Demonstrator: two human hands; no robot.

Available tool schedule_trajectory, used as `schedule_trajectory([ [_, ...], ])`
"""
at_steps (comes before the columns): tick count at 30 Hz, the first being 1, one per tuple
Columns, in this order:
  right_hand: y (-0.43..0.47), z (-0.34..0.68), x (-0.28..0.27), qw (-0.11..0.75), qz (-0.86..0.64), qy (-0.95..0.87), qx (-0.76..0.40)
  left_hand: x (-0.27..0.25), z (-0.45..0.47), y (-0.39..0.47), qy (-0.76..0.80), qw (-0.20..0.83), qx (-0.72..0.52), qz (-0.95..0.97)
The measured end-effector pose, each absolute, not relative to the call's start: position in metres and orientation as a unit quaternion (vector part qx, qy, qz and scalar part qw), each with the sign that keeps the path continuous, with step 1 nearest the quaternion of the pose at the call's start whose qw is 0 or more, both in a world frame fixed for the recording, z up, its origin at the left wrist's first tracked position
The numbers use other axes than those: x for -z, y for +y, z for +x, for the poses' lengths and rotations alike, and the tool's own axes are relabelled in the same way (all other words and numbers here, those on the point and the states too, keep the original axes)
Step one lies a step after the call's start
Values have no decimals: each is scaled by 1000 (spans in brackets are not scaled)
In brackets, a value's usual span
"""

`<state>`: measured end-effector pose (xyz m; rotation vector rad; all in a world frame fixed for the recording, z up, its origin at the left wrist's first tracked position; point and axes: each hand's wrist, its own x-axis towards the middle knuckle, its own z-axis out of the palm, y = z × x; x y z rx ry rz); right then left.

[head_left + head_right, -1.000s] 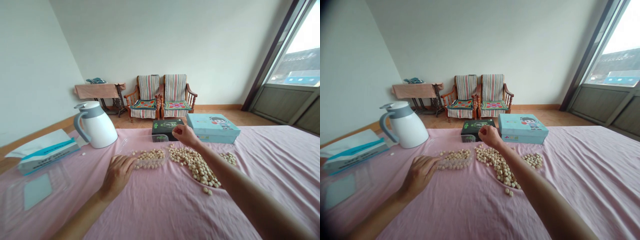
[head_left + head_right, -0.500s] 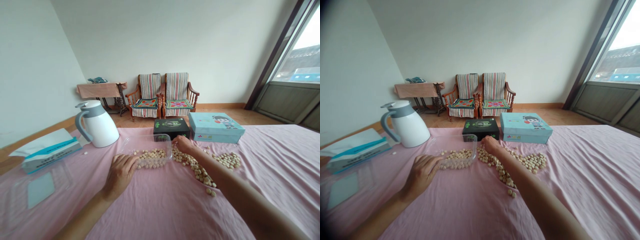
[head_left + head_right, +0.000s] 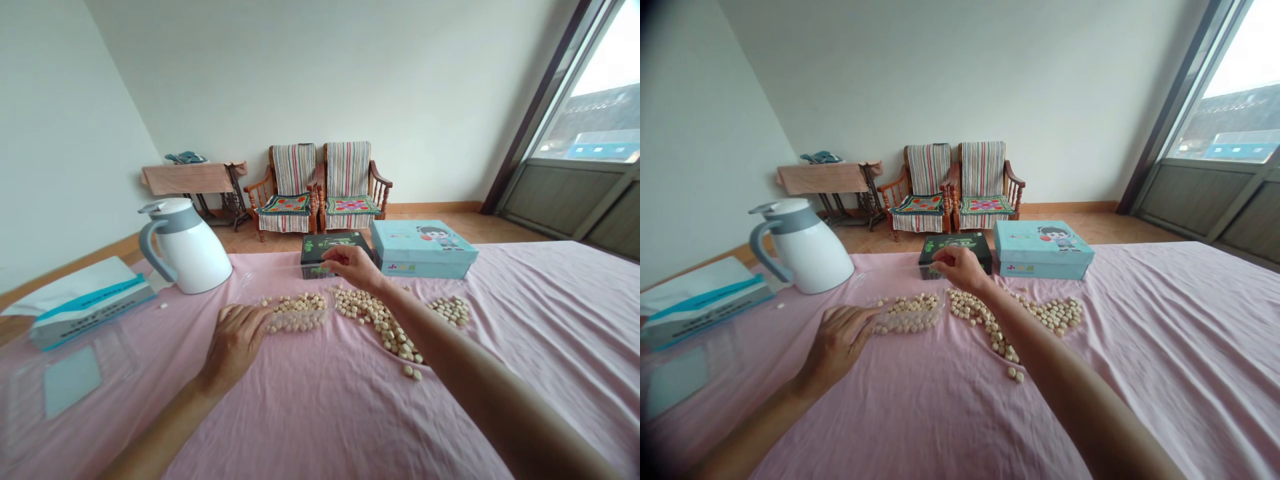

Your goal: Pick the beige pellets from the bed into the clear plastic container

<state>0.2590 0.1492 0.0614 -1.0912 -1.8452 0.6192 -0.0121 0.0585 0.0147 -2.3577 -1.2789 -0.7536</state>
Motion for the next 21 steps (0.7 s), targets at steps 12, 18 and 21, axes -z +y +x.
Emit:
schedule_trajectory([
  [12,182,270,-1,210,-554,-795,-126,-14,-11,57,-455,179,268,-830],
  [18,186,270,8,212,-567,-787,-120,-14,-13,57,-464,167,268,-828],
  [21,183,278,-6,293,-586,-749,-98,-16,-20,60,-466,165,261,-829],
])
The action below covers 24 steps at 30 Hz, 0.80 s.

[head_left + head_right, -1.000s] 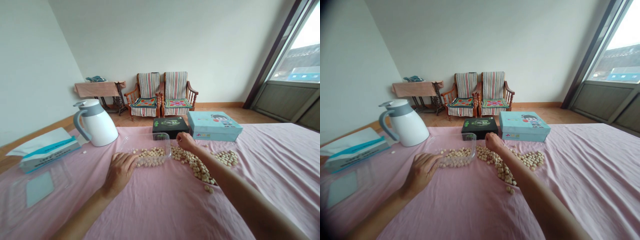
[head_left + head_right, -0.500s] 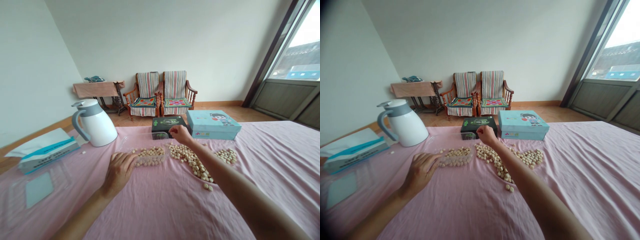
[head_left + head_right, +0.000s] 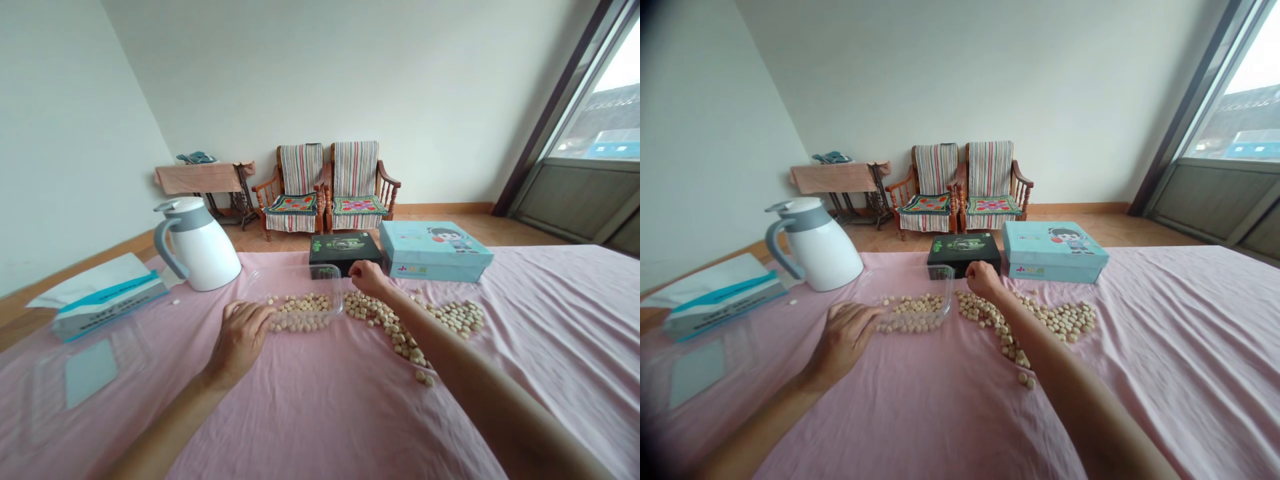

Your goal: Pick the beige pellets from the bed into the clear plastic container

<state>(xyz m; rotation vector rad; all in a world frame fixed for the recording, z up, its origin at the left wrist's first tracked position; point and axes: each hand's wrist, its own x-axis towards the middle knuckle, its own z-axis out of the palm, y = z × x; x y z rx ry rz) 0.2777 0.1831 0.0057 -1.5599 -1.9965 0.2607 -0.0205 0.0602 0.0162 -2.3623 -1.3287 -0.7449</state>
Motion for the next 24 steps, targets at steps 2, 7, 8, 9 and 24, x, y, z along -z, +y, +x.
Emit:
schedule_trajectory([
  [2,178,278,-21,361,-575,-726,-107,-18,-28,64,-467,167,256,-830],
  [7,159,250,-59,436,-470,-745,-186,-20,-45,72,-464,162,258,-832],
  [8,156,242,-63,435,-447,-755,-203,-19,-47,73,-462,160,259,-833],
  [9,154,234,-66,431,-422,-765,-224,-19,-48,74,-461,159,261,-833],
  [24,169,242,7,187,-582,-787,-83,-16,-52,75,-469,169,258,-827],
])
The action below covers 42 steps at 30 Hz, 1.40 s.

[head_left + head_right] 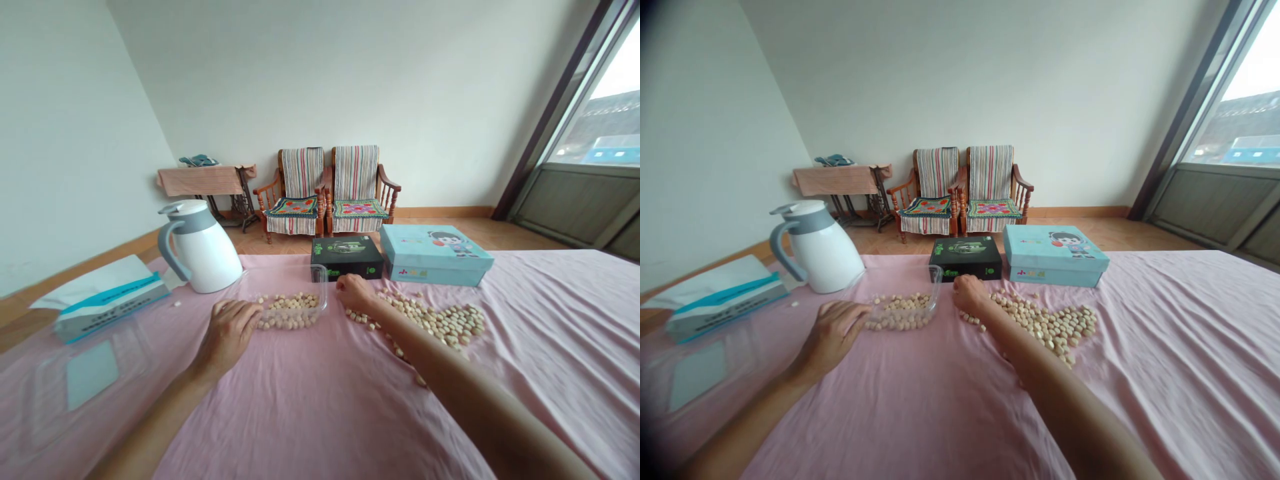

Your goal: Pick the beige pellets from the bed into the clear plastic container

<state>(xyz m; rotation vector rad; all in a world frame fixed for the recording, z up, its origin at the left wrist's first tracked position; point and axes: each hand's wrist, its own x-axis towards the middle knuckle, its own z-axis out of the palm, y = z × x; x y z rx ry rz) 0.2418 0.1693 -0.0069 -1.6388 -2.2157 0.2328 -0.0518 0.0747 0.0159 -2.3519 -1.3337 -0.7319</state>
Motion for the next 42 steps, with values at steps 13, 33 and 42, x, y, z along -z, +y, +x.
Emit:
schedule_trajectory([
  [13,152,215,-56,448,-440,-762,-157,-18,-48,71,-467,168,259,-829],
  [33,153,243,0,86,-576,-812,-45,-17,-53,70,-486,144,396,-765],
  [42,156,256,8,179,-556,-808,-77,6,-70,89,-557,34,465,-687],
])
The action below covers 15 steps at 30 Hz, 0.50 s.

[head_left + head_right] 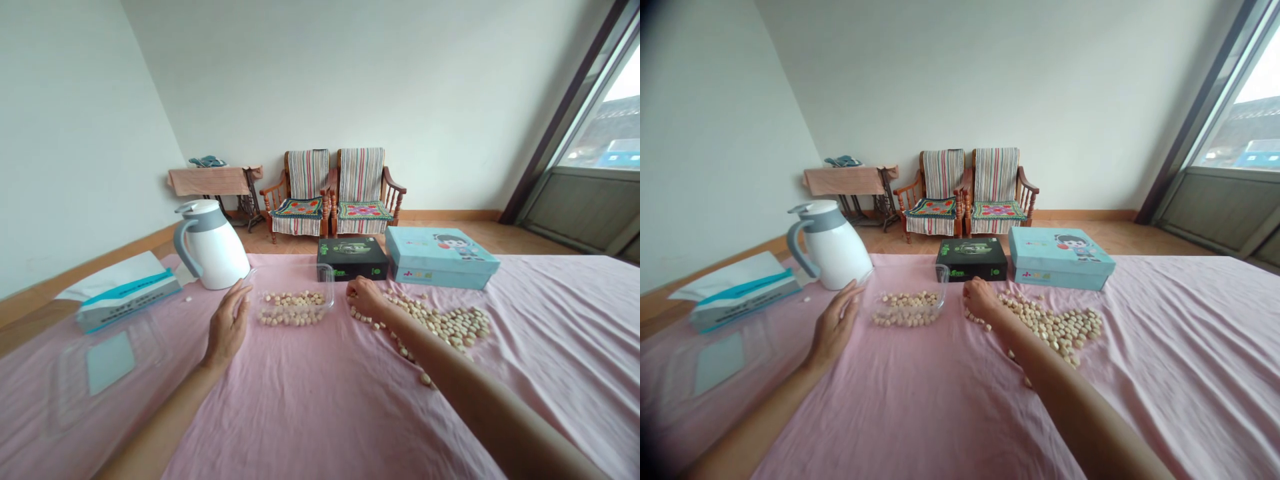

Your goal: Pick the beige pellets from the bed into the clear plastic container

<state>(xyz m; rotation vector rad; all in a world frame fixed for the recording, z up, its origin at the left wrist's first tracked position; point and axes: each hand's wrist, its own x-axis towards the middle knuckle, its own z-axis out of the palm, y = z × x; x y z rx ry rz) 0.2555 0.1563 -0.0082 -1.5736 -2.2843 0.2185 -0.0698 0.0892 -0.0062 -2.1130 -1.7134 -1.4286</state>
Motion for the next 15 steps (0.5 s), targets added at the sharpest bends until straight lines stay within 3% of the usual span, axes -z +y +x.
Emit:
schedule_trajectory([
  [9,143,237,-51,422,-472,-763,-132,-14,-48,79,-504,184,359,-763],
  [12,142,230,-63,430,-428,-772,-191,-15,-42,77,-501,192,335,-774],
  [15,147,237,-58,385,-469,-774,-179,-13,-41,77,-508,190,335,-771],
])
